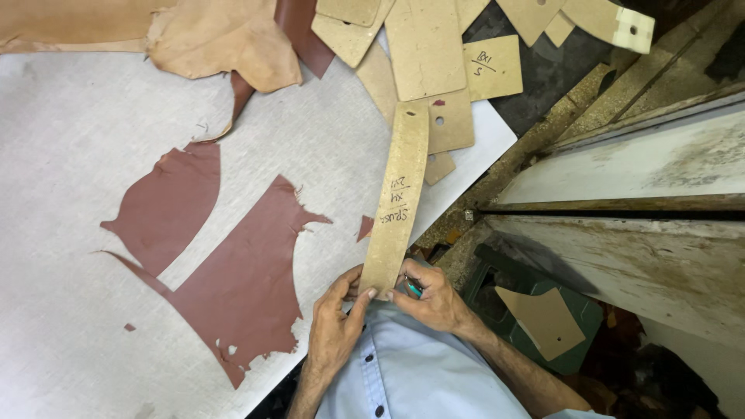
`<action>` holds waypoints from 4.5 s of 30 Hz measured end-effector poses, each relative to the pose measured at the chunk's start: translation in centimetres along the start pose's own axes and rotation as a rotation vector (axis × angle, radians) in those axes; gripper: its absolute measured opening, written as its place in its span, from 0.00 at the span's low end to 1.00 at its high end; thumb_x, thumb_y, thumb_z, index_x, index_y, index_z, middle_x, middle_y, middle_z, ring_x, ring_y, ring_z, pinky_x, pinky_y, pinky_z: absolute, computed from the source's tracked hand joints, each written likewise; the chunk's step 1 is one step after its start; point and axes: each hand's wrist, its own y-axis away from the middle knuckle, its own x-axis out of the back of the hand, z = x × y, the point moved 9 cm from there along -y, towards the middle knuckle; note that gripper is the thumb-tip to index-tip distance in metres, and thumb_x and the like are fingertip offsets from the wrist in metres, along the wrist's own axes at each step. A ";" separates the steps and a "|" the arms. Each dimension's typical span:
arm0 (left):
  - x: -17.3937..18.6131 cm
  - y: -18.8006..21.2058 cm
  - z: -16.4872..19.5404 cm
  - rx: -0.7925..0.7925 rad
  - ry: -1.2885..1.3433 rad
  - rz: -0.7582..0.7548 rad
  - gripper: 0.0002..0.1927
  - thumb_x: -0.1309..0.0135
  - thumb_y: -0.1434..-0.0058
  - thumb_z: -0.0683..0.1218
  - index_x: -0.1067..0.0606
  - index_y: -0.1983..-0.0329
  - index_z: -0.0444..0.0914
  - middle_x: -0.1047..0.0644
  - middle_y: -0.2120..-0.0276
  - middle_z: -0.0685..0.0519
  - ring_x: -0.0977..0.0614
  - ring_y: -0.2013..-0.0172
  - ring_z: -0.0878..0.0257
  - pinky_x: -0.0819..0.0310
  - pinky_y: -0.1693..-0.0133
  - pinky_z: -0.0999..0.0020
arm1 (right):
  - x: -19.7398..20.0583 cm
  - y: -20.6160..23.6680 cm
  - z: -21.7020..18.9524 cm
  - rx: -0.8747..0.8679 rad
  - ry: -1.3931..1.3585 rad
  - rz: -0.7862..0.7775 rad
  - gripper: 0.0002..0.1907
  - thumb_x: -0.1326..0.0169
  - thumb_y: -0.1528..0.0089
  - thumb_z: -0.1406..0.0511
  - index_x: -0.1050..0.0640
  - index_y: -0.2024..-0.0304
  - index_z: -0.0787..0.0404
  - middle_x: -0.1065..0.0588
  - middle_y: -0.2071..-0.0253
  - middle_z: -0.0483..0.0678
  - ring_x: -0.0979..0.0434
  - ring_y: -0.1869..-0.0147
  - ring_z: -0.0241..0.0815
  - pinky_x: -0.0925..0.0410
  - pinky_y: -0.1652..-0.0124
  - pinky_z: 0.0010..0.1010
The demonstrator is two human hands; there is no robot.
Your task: The person uses a utility knife to cut a large piece of brown leather on a white work surface. They place cardboard templates on the leather, trace around them, and cut out multiple shapes. The person also handles and stacks the cut leather pieces and templates.
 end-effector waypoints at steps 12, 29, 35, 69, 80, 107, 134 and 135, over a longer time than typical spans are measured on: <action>-6.0 -1.9 -0.9 0.290 -0.008 -0.158 0.10 0.42 0.36 0.45 0.21 0.55 0.36 0.16 0.68 0.50 0.17 0.67 0.63 0.22 0.66 0.66 | 9.4 -3.0 2.1 0.029 -0.230 0.065 0.17 0.41 0.39 0.74 0.25 0.47 0.68 0.17 0.63 0.48 0.31 0.66 0.26 0.35 0.66 0.20; -1.6 -1.8 -7.0 0.217 0.403 0.071 0.20 0.49 0.33 0.38 0.30 0.38 0.30 0.18 0.58 0.45 0.16 0.57 0.64 0.20 0.53 0.69 | 11.5 -9.5 -1.2 0.301 0.737 0.468 0.25 0.39 0.34 0.64 0.30 0.42 0.74 0.27 0.52 0.66 0.19 0.52 0.55 0.19 0.64 0.34; -1.9 -1.6 -9.3 0.236 0.590 -0.025 0.18 0.57 0.28 0.40 0.33 0.37 0.29 0.19 0.51 0.44 0.17 0.51 0.61 0.19 0.46 0.64 | 15.3 -11.7 0.3 0.360 0.982 0.568 0.15 0.46 0.28 0.73 0.29 0.39 0.72 0.29 0.49 0.59 0.24 0.56 0.41 0.24 0.71 0.25; -1.6 -1.9 -9.8 0.157 0.579 -0.049 0.19 0.50 0.30 0.37 0.34 0.37 0.27 0.19 0.57 0.47 0.16 0.56 0.64 0.16 0.52 0.69 | 9.3 -6.2 4.2 -0.297 -0.139 0.256 0.06 0.44 0.34 0.69 0.22 0.61 0.68 0.19 0.69 0.54 0.43 0.86 0.26 0.50 0.87 0.20; -1.6 -1.8 -9.8 0.145 0.597 -0.059 0.20 0.50 0.30 0.37 0.34 0.36 0.27 0.20 0.56 0.47 0.17 0.55 0.64 0.17 0.51 0.67 | 8.3 -1.1 4.4 -0.192 -0.211 0.106 0.06 0.45 0.35 0.68 0.22 0.63 0.67 0.18 0.66 0.54 0.41 0.85 0.24 0.47 0.86 0.18; -1.5 -1.5 -9.5 0.135 0.576 -0.088 0.20 0.52 0.30 0.37 0.35 0.36 0.28 0.21 0.57 0.47 0.17 0.54 0.64 0.16 0.50 0.67 | 5.0 -1.3 10.3 -0.335 0.024 0.120 0.12 0.44 0.34 0.66 0.20 0.52 0.67 0.18 0.64 0.52 0.18 0.58 0.38 0.27 0.51 0.35; -1.1 -1.3 -8.7 0.123 0.521 -0.080 0.22 0.48 0.33 0.35 0.34 0.36 0.28 0.21 0.57 0.48 0.16 0.55 0.65 0.18 0.52 0.71 | 4.9 -1.6 10.6 -0.370 0.013 0.101 0.14 0.45 0.35 0.66 0.21 0.49 0.67 0.18 0.60 0.52 0.18 0.57 0.39 0.25 0.53 0.34; -1.0 -1.1 -8.5 0.105 0.535 -0.070 0.22 0.48 0.33 0.35 0.34 0.36 0.28 0.21 0.57 0.48 0.17 0.55 0.66 0.18 0.52 0.71 | 4.9 -1.6 10.4 -0.344 0.010 0.095 0.14 0.44 0.34 0.66 0.21 0.49 0.68 0.18 0.60 0.53 0.18 0.57 0.39 0.25 0.53 0.34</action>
